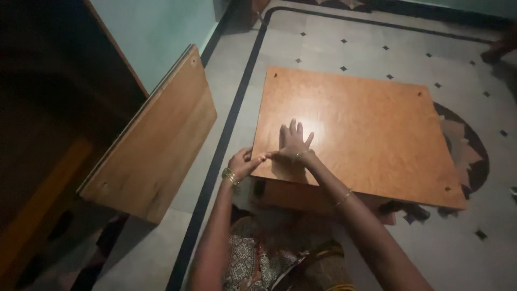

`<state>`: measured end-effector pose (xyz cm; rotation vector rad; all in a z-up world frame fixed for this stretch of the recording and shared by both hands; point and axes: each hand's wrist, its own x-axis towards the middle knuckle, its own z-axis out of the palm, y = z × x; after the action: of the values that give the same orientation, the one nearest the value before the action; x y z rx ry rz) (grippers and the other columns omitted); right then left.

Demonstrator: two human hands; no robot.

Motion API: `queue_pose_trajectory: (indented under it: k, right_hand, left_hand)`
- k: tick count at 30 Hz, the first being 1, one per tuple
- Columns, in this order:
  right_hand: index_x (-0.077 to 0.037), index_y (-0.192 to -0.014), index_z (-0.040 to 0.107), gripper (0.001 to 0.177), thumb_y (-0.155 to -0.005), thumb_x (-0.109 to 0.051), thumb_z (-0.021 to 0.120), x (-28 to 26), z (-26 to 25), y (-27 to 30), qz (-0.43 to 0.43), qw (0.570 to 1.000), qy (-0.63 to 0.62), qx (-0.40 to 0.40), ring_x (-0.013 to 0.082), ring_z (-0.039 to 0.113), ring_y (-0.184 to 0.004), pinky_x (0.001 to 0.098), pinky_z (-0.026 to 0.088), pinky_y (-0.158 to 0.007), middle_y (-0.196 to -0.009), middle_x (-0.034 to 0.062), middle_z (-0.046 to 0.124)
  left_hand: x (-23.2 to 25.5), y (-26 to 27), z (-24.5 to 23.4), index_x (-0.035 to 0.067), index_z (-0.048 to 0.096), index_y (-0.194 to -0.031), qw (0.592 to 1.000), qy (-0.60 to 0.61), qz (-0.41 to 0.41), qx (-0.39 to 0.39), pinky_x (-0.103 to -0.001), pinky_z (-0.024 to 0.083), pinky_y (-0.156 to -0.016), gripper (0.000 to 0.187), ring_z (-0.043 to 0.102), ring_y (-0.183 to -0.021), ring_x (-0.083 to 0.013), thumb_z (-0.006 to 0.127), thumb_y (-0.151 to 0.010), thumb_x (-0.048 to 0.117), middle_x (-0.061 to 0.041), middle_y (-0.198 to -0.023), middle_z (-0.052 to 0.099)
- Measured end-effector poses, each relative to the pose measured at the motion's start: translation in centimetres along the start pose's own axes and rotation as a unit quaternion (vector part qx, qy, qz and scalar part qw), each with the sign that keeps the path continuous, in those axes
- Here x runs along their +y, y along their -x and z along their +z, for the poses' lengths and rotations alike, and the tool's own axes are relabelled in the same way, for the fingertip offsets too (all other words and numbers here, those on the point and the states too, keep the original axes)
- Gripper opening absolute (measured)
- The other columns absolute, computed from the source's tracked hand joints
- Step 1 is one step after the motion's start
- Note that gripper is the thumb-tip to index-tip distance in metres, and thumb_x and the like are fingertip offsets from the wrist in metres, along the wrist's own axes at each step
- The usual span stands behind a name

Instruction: The person aligns a wooden tabletop onto a base with cylindrical legs and repeatedly presses and adjusts the corners to secure the fit. The tabletop is handled by hand without visible tools.

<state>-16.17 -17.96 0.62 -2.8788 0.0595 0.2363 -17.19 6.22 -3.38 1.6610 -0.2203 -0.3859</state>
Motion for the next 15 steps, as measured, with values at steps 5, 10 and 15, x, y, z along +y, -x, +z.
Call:
queue_pose_trajectory:
  k: [5, 10, 15]
  right_hand:
    - [-0.01, -0.158, 0.022, 0.151, -0.041, -0.083, 0.084, -0.2, 0.8, -1.0, 0.009, 1.0, 0.003, -0.011, 0.0523, 0.0, -0.152, 0.0879, 0.008, -0.104, -0.165, 0.0297, 0.005]
    - [-0.011, -0.159, 0.021, 0.151, -0.041, -0.084, 0.082, 0.7, 1.8, -1.8, 0.003, 1.0, -0.01, -0.01, 0.0586, -0.001, -0.151, 0.0894, 0.009, -0.102, -0.165, 0.0337, 0.003]
    - [-0.007, -0.16, 0.019, 0.153, -0.045, -0.085, 0.082, 1.4, 2.9, -2.2, -0.018, 1.0, -0.015, -0.007, 0.0619, -0.006, -0.149, 0.0885, 0.007, -0.103, -0.163, 0.0379, -0.002]
  left_hand:
    - [-2.0, -0.8, 0.0, -0.007, 0.061, -0.135, 0.997, 0.058, -0.03, 0.039, -0.024, 0.06, -0.07, 0.072, 0.074, -0.088, -0.0144, 0.088, -0.076, 0.025, -0.014, -0.106, 0.078]
    - [-2.9, -3.1, -0.5, -0.008, 0.051, -0.138, 0.992, 0.005, -0.125, 0.025, -0.028, 0.064, -0.067, 0.082, 0.076, -0.087, -0.0177, 0.089, -0.073, 0.023, -0.017, -0.111, 0.072]
    - [-1.8, -4.5, -1.4, -0.013, 0.047, -0.135, 0.982, 0.121, -0.123, -0.076, -0.031, 0.065, -0.068, 0.08, 0.076, -0.086, -0.0227, 0.088, -0.072, 0.014, -0.023, -0.109, 0.071]
